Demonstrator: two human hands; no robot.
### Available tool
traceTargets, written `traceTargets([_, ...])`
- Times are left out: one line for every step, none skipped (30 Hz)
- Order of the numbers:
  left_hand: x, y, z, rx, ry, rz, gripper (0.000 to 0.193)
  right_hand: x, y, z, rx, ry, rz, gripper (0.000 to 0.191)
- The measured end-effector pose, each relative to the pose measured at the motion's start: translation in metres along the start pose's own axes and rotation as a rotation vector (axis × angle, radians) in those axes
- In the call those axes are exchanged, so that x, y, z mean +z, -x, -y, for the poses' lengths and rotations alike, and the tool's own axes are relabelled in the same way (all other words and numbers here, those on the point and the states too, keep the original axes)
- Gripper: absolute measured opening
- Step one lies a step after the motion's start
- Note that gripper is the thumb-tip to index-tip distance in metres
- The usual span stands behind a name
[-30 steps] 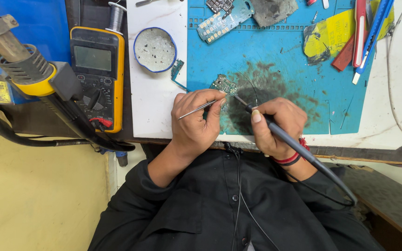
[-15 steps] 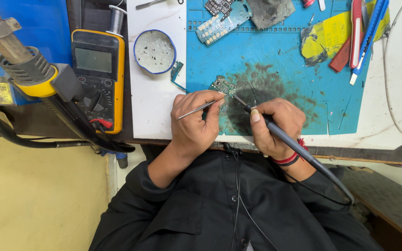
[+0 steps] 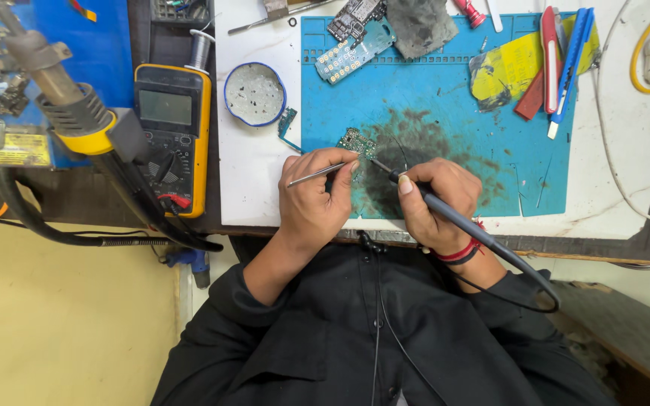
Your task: The person uses a soldering iron and tweezers to solder components on a small green circuit board. They repeatedly heat solder joints and adjust tiny parts while the board rests on a blue work mat.
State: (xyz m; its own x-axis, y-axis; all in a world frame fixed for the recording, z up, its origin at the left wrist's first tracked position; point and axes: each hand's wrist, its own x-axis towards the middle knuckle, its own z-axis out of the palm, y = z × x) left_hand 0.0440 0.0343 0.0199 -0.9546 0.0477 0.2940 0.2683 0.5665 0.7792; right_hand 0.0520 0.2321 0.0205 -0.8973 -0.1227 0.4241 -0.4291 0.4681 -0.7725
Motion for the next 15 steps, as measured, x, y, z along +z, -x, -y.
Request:
traceTargets([0.000, 0.001, 0.000, -0.009, -0.004, -0.002, 0.008, 0.000, 0.001, 0.001, 0.006, 0.007, -0.007, 0.010])
traceTargets([0.000, 0.002, -0.001, -0.009, -0.005, -0.011, 0.008, 0.000, 0.002, 0.003, 0.011, 0.014, -0.014, 0.010])
traceTargets([0.000, 0.003, -0.002, -0.006, -0.004, -0.023, 0.008, 0.000, 0.002, 0.003, 0.011, 0.022, -0.024, 0.010])
traceTargets([0.000, 0.002, -0.002, 0.001, -0.004, -0.037, 0.008, -0.002, 0.002, 0.004, 0.018, 0.023, -0.023, 0.010])
traceTargets([0.001, 0.002, -0.003, -0.005, -0.002, -0.040, 0.008, -0.002, 0.002, 0.006, 0.023, 0.024, -0.024, 0.010])
traceTargets([0.000, 0.003, -0.004, -0.013, 0.000, -0.041, 0.008, -0.003, 0.002, 0.008, 0.031, 0.023, -0.023, 0.010])
traceTargets([0.000, 0.004, -0.005, -0.025, 0.002, -0.040, 0.008, -0.004, 0.003, 0.009, 0.024, 0.021, -0.028, 0.010])
traceTargets([0.000, 0.005, -0.007, -0.028, 0.007, -0.041, 0.008, -0.004, 0.003, 0.011, 0.018, 0.019, -0.032, 0.009])
traceTargets([-0.001, 0.006, -0.008, -0.028, 0.012, -0.043, 0.008, -0.005, 0.004, 0.013, 0.010, 0.018, -0.038, 0.009])
traceTargets([-0.001, 0.006, -0.009, -0.028, 0.016, -0.044, 0.008, -0.006, 0.004, 0.014, 0.007, 0.019, -0.039, 0.009])
traceTargets([-0.001, 0.007, -0.011, -0.024, 0.009, -0.048, 0.008, -0.007, 0.006, 0.015, 0.004, 0.022, -0.039, 0.009])
traceTargets([-0.002, 0.008, -0.012, -0.020, 0.001, -0.051, 0.008, -0.009, 0.007, 0.017, 0.001, 0.023, -0.040, 0.009])
traceTargets([-0.002, 0.008, -0.014, -0.015, -0.006, -0.054, 0.008, -0.010, 0.008, 0.018, 0.004, 0.020, -0.038, 0.009])
traceTargets([-0.003, 0.010, -0.016, -0.019, 0.015, -0.057, 0.008, -0.012, 0.010, 0.019, 0.007, 0.017, -0.037, 0.009])
traceTargets([-0.003, 0.011, -0.018, -0.022, 0.036, -0.061, 0.008, -0.013, 0.011, 0.019, 0.008, 0.016, -0.036, 0.009])
